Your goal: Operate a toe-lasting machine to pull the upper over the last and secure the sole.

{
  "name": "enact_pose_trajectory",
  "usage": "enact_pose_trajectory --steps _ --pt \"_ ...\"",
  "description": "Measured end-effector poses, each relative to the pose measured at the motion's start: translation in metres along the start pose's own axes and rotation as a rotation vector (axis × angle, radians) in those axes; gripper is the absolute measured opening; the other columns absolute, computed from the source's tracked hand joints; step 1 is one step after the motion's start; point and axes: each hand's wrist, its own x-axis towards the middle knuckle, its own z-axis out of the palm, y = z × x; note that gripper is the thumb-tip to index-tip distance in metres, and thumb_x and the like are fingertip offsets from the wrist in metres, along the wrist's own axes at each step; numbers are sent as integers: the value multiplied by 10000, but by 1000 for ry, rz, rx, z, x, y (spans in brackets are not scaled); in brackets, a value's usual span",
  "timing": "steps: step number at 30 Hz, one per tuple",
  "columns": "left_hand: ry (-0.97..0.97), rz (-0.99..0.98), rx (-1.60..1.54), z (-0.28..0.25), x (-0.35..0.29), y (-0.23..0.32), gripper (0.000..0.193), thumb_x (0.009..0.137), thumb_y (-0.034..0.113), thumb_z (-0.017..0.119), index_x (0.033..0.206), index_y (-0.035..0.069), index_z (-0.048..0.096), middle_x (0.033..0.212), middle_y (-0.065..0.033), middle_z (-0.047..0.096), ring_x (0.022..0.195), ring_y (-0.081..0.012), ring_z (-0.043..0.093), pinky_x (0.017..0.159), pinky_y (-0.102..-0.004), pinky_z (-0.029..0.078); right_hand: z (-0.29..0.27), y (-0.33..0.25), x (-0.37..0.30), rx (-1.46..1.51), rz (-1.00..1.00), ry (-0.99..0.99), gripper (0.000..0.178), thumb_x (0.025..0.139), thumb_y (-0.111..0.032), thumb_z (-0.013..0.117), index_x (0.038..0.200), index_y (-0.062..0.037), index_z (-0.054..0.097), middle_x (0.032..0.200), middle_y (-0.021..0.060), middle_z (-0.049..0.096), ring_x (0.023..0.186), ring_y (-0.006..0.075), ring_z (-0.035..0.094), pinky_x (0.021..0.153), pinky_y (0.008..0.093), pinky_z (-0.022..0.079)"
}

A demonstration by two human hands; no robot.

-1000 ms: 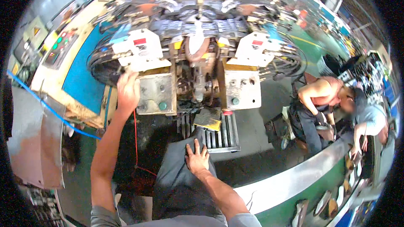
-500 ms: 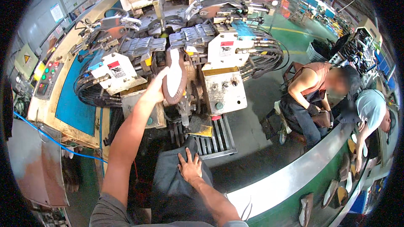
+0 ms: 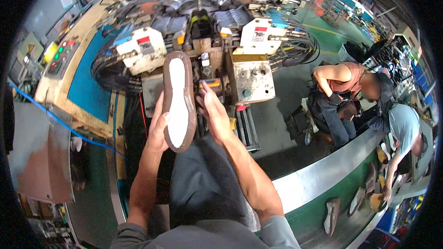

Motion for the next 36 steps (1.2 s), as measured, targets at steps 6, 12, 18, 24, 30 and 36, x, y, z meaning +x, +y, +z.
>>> enact_pose_trajectory --steps 6,12,18,24,30,36 --pt "192 -12 666 0 -107 19 894 1012 125 653 1735 -21 147 1764 -213 283 1631 -292 282 1320 -409 246 92 38 -32 -76 143 40 620 1154 -297 599 1693 -74 389 1617 68 523 1415 170 517 1189 339 429" --pt "454 -46 -16 -20 -191 26 875 1040 124 663 1760 71 168 1733 -168 354 1575 -284 390 1282 -436 325 113 91 -84 44 437 -256 883 1075 -259 735 1768 -183 193 1728 103 381 1493 242 465 1219 407 432" --pt "690 -111 120 -39 -267 22 1031 901 117 750 1759 85 180 1733 -161 357 1574 -285 392 1277 -423 324 130 142 -110 -50 692 -390 888 1058 -266 760 1762 -200 222 1723 140 402 1473 253 520 1200 413 472" --pt "1090 -330 492 -153 -344 65 1035 834 104 830 1728 79 308 1700 -184 434 1526 -291 458 1273 -399 343 66 149 -121 -465 580 -454 645 1095 -171 687 1660 -19 415 1638 196 526 1279 267 703 1131 360 522" --pt "1183 -949 1731 -330 -398 118 1054 952 160 731 1761 341 81 1692 -471 134 1468 -625 429 1167 -605 482 -59 111 -128 -510 614 165 486 1093 -238 669 1467 62 594 1402 162 694 1125 300 770 1011 411 618" --pt "798 -1283 2104 -446 -410 139 1034 917 -5 671 1746 401 204 1821 -240 -12 1600 -531 285 1170 -701 444 -127 108 -140 -598 690 442 482 1115 -199 603 1505 80 556 1420 190 691 983 243 796 888 379 642"
